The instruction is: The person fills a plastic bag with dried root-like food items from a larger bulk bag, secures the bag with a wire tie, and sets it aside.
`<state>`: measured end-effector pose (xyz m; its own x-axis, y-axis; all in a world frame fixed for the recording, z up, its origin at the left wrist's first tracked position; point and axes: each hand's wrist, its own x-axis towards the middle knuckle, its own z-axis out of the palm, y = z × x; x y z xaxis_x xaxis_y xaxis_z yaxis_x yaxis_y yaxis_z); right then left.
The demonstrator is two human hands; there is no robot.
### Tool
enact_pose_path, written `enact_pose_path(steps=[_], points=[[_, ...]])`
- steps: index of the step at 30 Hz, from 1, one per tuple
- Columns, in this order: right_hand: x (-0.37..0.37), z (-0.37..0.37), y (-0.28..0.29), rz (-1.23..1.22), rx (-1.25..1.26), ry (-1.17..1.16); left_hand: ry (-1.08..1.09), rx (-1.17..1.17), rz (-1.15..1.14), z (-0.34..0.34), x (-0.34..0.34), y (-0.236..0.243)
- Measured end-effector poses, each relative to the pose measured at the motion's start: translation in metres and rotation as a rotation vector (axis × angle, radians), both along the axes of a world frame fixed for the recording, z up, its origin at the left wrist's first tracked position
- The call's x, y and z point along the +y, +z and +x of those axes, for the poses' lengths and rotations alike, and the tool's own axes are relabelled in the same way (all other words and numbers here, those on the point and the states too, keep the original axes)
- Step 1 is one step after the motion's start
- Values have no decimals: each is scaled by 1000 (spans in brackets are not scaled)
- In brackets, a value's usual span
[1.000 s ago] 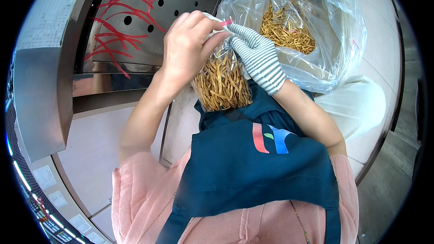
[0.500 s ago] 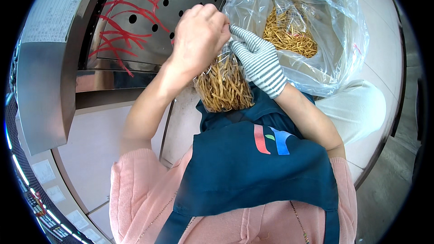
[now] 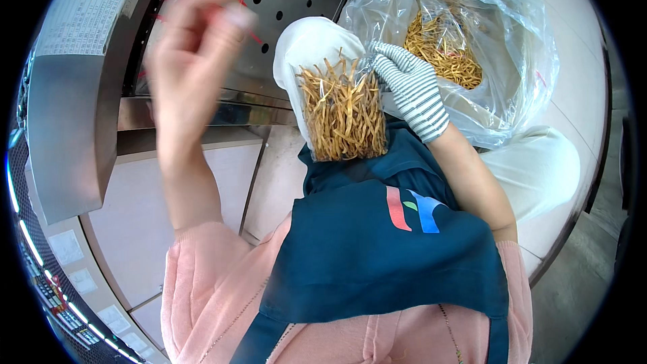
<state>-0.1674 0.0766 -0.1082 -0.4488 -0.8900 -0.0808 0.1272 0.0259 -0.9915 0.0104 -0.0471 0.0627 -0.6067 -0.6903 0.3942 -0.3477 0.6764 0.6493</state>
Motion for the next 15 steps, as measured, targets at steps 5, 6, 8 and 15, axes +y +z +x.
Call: enact_pose_path(steps=[5, 6, 8, 15], points=[[-2, -4, 1, -89, 7, 48, -20, -366, 538, 26, -3, -70], [-3, -5, -2, -99, 11, 32, -45, -298, 584, 25, -4, -80], [0, -7, 7, -23, 65, 82, -48, -194, 619, 24, -2, -91], [-4, -3, -1, -95, 52, -11, 35, -85, 517, 12, 5, -102]])
